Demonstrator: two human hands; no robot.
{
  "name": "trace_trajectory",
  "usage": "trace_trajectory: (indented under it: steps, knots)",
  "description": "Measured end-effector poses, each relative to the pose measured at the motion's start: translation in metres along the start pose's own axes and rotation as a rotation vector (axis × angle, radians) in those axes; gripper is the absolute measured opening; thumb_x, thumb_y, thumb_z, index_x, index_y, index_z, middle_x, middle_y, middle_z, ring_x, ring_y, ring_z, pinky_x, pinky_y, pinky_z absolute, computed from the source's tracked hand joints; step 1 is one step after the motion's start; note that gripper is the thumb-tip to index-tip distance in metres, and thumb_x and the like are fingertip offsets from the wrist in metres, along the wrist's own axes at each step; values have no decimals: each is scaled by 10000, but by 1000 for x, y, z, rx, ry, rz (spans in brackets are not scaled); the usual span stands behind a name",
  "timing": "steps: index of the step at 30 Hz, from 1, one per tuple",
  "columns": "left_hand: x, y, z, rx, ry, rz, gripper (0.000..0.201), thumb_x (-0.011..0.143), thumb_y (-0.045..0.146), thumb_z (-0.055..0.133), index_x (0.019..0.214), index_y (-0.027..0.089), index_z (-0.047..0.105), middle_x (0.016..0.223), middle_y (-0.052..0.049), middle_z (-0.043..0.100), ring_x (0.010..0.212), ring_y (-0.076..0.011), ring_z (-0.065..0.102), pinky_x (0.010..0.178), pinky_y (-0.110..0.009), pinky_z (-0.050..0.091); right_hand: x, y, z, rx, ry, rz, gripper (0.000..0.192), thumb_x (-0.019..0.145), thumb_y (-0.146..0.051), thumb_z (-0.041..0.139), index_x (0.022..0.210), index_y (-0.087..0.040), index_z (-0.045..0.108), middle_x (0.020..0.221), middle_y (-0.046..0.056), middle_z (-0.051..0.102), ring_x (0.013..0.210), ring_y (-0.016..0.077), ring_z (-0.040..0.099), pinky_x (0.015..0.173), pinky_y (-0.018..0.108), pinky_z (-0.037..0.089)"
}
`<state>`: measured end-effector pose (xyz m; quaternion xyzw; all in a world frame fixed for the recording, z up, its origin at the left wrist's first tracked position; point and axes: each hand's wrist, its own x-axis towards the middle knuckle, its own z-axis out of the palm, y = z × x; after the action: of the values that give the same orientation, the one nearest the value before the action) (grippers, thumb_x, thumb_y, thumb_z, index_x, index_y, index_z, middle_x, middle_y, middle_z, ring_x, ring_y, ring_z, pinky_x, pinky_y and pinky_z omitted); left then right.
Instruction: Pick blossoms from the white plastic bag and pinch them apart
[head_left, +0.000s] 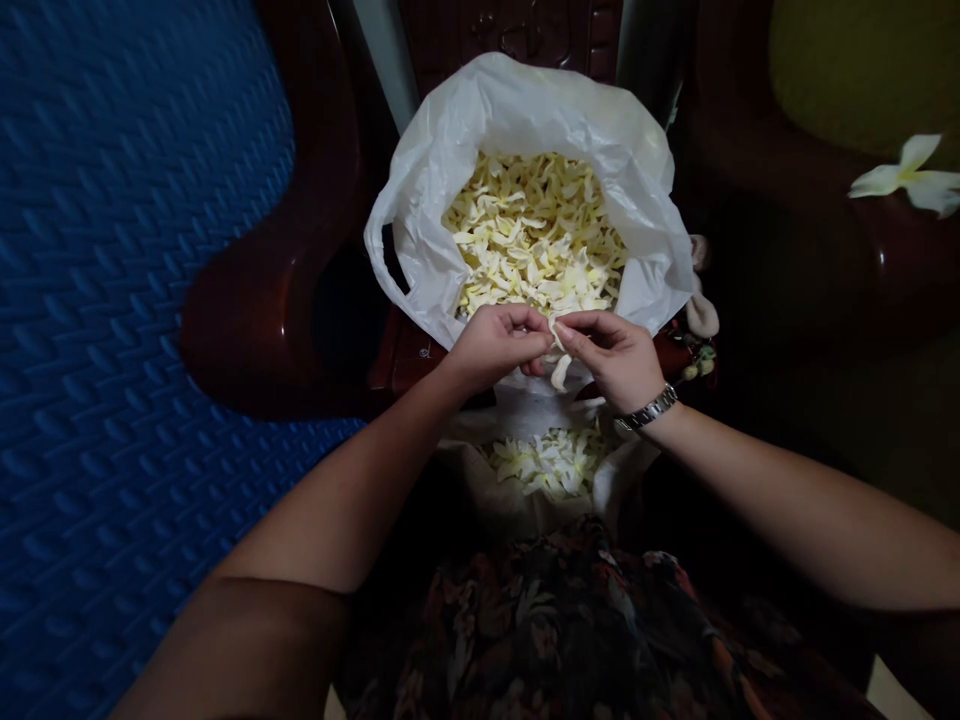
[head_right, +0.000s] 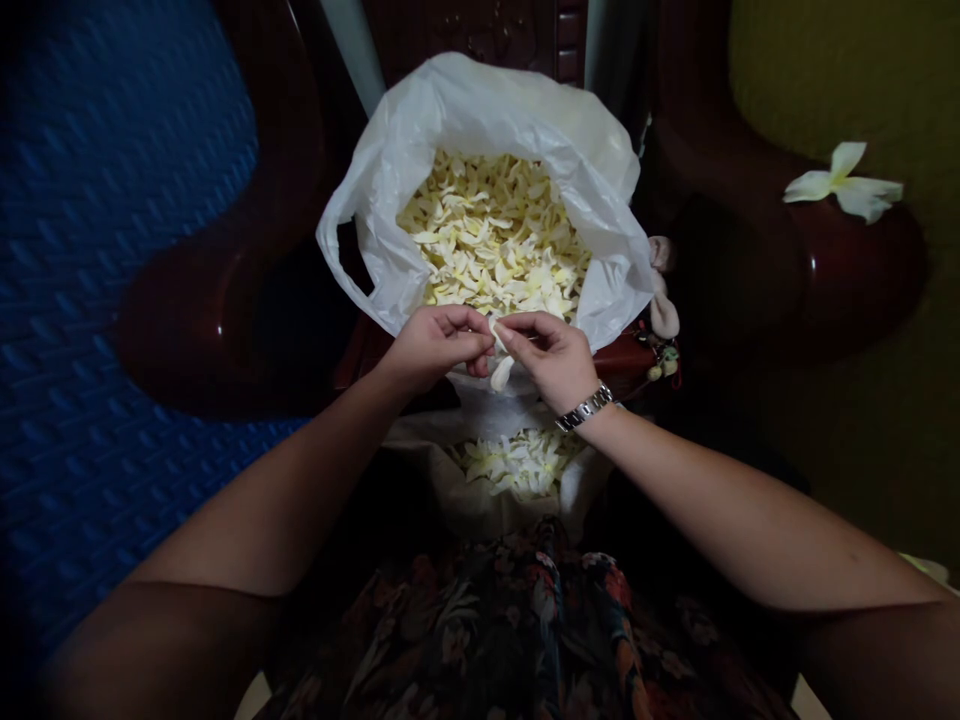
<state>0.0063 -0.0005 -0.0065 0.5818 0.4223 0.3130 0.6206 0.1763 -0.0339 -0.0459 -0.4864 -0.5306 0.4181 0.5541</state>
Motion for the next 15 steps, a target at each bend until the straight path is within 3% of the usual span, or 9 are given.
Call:
trace_trajectory:
  steps: [15]
  knots:
    - [1, -1, 0, -3, 2, 12, 66, 734, 85, 634, 704, 141, 615, 495, 23, 610, 456, -77, 586, 498, -176, 471, -1, 0, 0, -48, 11, -62, 318, 774, -502, 805, 897, -212, 762, 937, 53, 781, 897, 197, 722, 876, 378, 587]
